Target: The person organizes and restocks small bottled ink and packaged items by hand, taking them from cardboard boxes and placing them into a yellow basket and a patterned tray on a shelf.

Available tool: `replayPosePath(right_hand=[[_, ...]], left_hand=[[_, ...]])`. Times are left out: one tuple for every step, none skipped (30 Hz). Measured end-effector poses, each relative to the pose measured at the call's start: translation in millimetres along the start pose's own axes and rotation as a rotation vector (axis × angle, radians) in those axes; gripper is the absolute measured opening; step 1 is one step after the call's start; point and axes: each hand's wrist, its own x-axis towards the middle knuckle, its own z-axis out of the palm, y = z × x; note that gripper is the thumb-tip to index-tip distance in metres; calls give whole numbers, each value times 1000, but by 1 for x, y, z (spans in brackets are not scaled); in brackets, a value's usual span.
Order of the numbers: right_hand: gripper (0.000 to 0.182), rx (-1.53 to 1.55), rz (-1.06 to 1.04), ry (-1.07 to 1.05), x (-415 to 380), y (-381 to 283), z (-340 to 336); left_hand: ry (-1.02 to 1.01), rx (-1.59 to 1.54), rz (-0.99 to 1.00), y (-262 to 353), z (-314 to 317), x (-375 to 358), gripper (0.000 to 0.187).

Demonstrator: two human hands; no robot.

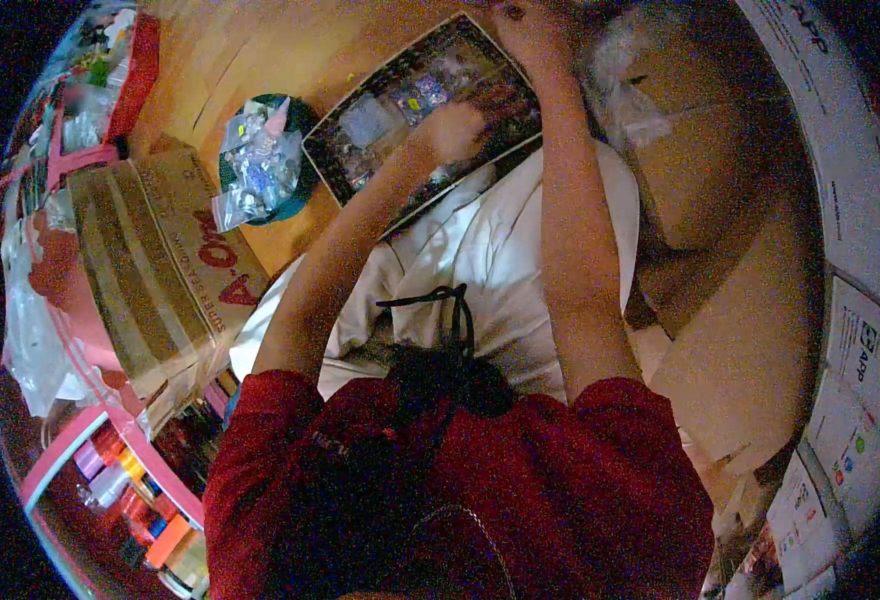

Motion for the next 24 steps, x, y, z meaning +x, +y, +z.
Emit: replayPosePath(right_hand=[[25,-8,20,-10,0,0,-1],[29,-27,-56,-1,8,14,4],[34,-46,-128,8,22,39,14],[38,-63,-197,19,25,46,16],[38,-104,-196,27,29,52,18],[38,-145,-197,33,27,50,15],[38,-183,-203,39,28,46,15],[38,-124,-169,-4,29,45,16],[39,-64,-133,-47,29,46,18],[39,-5,-95,-88,29,47,18],[39,-48,-119,-56,29,49,18],[39,-91,-145,-27,27,48,17],[39,-133,-176,1,26,44,17],[39,-144,-205,-10,24,40,16],[39,-152,-238,-22,18,32,14],[39,-160,-271,-34,13,25,13],[39,-169,-296,-24,13,24,14],[39,-181,-319,-15,13,23,14],[38,-196,-339,-6,11,23,15],[39,-198,-305,-20,10,23,16],[39,-200,-268,-34,7,19,14],[39,-200,-230,-47,3,14,12],[39,-210,-227,-31,-1,9,10],[38,-220,-223,-14,-5,4,8]], left_hand=[[32,19,11,-1,2,-1,43],[228,-8,34,-7,10,3,42],[422,-36,60,-17,25,11,42],[613,-63,88,-21,33,14,41],[595,21,74,-21,43,17,41],[576,105,56,-19,49,18,41],[558,193,35,-18,53,19,41],[561,126,15,-17,57,21,41],[561,58,-3,-14,59,21,41],[561,-10,-19,-13,60,21,41],[501,-8,-21,-14,60,22,42],[441,-8,-27,-12,52,20,42],[384,-6,-37,-12,45,17,43],[338,-17,-43,-12,44,17,43],[294,-27,-53,-12,42,19,44],[249,-38,-63,-15,40,17,44],[307,-68,-76,-22,37,13,43],[365,-102,-87,-29,35,9,41],[423,-138,-95,-33,33,5,40],[478,-176,-99,-37,34,1,38],[703,-305,-104,-44,28,-16,31],[833,-302,-224,-46,19,-37,27],[962,-296,-346,-51,10,-59,24],[962,-265,-415,-77,15,-81,21]])
